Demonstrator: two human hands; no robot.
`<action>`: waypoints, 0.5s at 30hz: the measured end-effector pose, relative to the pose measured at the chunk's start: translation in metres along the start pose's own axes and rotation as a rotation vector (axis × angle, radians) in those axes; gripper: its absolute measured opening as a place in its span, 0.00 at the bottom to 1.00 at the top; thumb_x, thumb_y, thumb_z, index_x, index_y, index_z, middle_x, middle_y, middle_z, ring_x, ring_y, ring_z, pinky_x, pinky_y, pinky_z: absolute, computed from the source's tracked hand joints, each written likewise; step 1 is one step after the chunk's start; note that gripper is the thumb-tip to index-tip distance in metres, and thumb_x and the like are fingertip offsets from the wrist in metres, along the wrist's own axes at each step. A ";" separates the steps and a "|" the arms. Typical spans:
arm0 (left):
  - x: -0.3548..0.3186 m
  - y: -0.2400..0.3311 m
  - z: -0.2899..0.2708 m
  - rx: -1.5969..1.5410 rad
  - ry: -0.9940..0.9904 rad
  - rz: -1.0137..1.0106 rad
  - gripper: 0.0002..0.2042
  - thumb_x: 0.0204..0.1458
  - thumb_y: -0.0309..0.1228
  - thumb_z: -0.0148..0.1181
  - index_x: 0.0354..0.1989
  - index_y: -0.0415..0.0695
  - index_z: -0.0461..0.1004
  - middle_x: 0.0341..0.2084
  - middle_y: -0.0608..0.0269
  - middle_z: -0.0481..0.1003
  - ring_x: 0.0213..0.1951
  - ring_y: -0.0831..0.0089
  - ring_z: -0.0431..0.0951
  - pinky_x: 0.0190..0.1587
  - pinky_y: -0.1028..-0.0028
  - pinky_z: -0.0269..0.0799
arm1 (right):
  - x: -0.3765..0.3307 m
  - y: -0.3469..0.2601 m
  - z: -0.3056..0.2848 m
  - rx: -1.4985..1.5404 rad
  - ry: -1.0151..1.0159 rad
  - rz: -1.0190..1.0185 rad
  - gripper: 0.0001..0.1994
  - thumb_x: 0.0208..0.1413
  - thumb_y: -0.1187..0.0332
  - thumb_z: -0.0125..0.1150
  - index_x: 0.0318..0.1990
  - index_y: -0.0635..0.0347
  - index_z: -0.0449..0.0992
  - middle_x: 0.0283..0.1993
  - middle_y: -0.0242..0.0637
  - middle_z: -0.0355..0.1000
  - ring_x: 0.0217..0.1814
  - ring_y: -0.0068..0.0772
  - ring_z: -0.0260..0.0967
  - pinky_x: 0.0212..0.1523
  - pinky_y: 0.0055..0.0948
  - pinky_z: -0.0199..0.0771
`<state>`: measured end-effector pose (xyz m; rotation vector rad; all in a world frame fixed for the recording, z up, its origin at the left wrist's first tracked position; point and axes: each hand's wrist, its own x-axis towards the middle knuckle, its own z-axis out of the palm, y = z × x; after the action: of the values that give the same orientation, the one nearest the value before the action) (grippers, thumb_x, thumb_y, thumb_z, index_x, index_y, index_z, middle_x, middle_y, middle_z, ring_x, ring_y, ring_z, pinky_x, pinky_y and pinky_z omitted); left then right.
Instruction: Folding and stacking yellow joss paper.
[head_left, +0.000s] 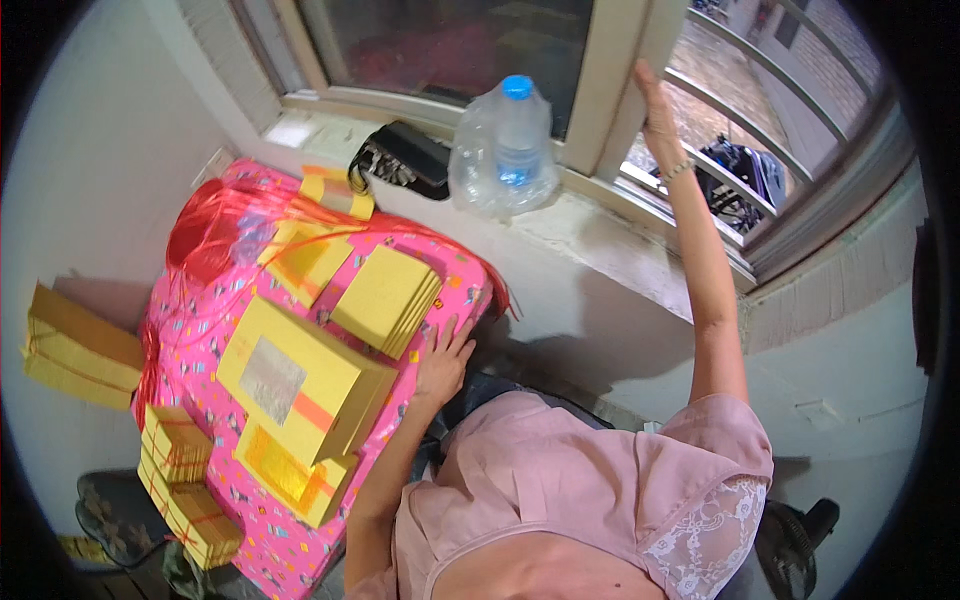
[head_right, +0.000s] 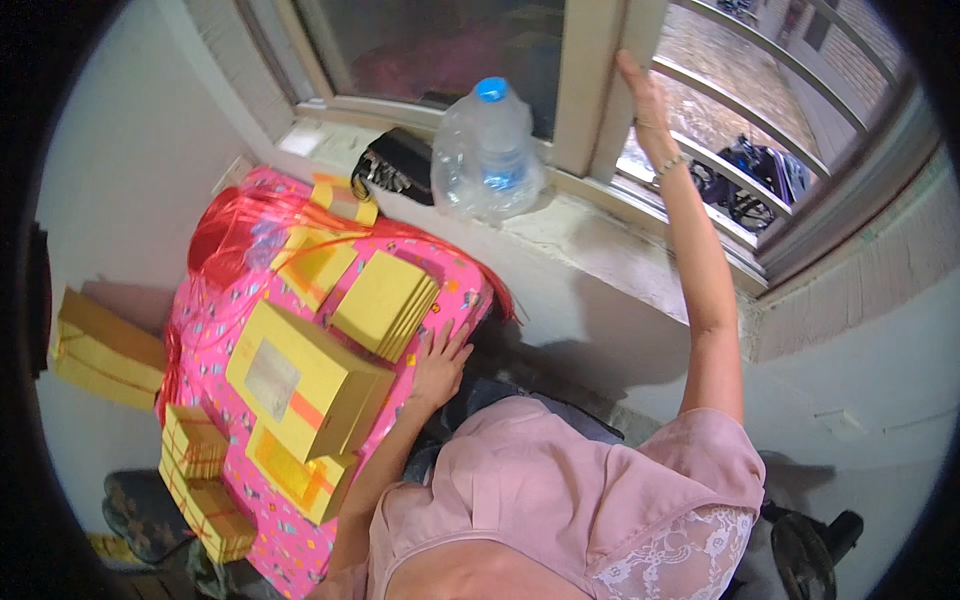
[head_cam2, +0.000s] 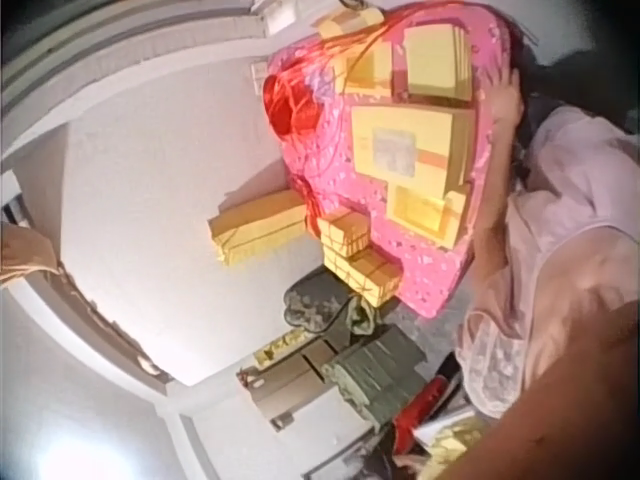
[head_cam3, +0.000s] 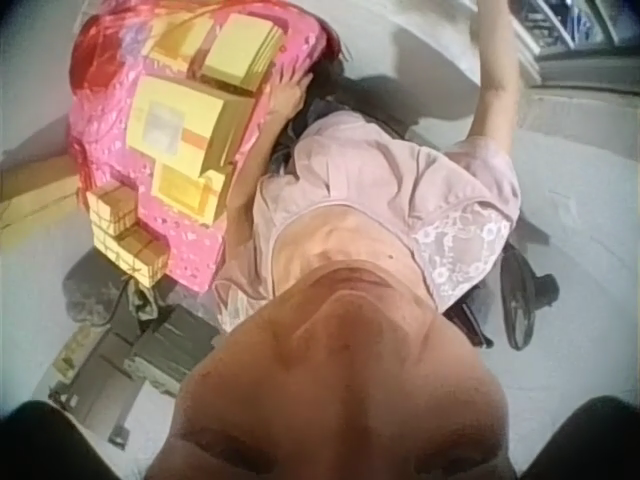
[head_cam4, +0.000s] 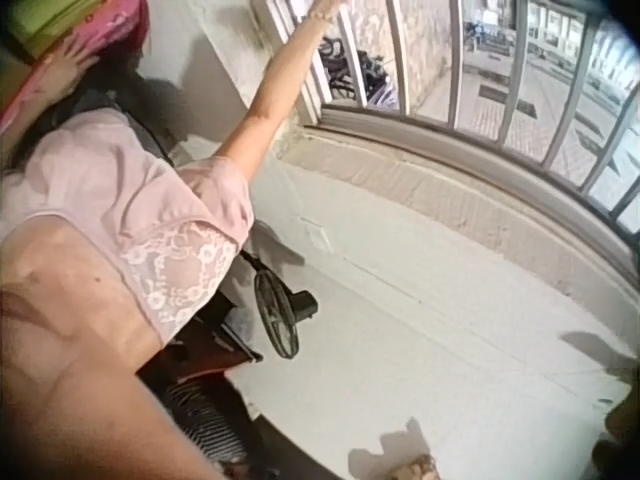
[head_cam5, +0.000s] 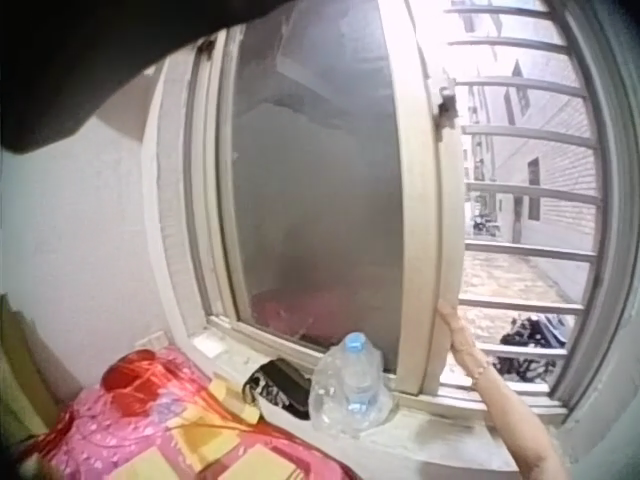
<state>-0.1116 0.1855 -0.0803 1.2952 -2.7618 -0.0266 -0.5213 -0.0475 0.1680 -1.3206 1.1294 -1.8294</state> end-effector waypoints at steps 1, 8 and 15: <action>0.000 0.001 0.000 -0.005 -0.008 -0.031 0.22 0.47 0.29 0.59 0.55 0.47 0.74 0.68 0.61 0.55 0.71 0.56 0.46 0.70 0.49 0.44 | 0.002 0.009 -0.005 -0.022 0.057 -0.057 0.40 0.50 0.40 0.64 0.58 0.68 0.68 0.57 0.38 0.70 0.60 0.34 0.67 0.65 0.32 0.59; 0.002 0.001 0.005 -0.012 0.029 -0.004 0.23 0.46 0.30 0.59 0.55 0.48 0.74 0.69 0.61 0.54 0.71 0.57 0.48 0.70 0.49 0.45 | -0.056 -0.013 0.015 -0.180 0.448 -0.602 0.12 0.63 0.70 0.51 0.50 0.68 0.69 0.53 0.46 0.70 0.55 0.35 0.69 0.55 0.33 0.71; 0.001 0.011 -0.001 -0.483 0.171 -0.145 0.19 0.51 0.29 0.58 0.54 0.49 0.74 0.63 0.58 0.63 0.69 0.56 0.54 0.70 0.50 0.46 | -0.189 -0.036 0.140 -0.309 -0.537 -0.529 0.05 0.59 0.74 0.55 0.39 0.65 0.76 0.39 0.39 0.76 0.44 0.33 0.72 0.46 0.28 0.70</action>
<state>-0.1206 0.1916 -0.0790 1.2816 -2.3114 -0.5302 -0.3279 0.0888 0.1387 -2.2954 0.8319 -1.4983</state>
